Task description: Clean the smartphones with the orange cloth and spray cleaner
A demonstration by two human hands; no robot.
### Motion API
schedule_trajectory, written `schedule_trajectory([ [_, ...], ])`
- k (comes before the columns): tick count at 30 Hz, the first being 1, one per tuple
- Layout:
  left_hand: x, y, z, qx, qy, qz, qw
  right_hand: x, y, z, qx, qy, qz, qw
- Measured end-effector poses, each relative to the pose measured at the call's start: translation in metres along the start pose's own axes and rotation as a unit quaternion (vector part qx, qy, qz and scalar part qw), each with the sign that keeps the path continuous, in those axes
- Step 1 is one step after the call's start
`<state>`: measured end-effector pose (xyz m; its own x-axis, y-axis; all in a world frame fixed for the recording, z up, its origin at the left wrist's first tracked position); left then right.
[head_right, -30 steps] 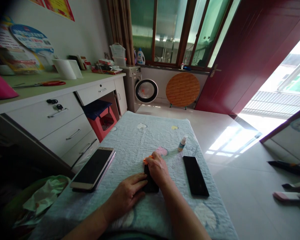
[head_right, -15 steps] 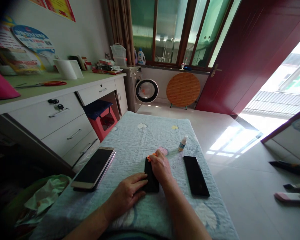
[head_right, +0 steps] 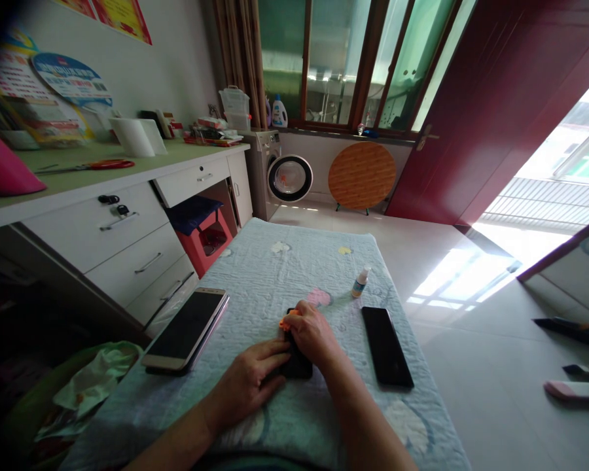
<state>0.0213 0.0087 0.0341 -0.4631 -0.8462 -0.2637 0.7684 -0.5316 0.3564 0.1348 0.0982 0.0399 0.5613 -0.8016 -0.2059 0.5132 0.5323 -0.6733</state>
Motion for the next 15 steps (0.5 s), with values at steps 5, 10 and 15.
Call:
schedule_trajectory([
  [5,0.002,0.000,-0.002,-0.009,-0.001,0.004,1.000,-0.009,0.007,0.007,0.031,0.037,-0.034,0.998],
  [10,0.002,-0.001,-0.003,-0.010,-0.004,0.007,1.000,0.002,0.024,0.021,0.036,0.070,-0.069,0.995],
  [15,0.001,0.000,-0.002,-0.012,-0.006,0.005,1.000,0.011,0.029,0.026,0.042,0.086,-0.086,0.992],
])
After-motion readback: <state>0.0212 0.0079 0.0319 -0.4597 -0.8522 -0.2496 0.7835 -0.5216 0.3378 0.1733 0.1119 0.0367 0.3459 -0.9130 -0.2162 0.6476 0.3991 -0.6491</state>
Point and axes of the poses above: each hand's wrist, its own x-axis away from the middle knuckle, its own z-axis out of the back of the hand, y = z × x, the point moved 6 cm from there along -x, towards the middle knuckle, and after that the axes turned 14 degrees about -x, right-handed, at the moved point
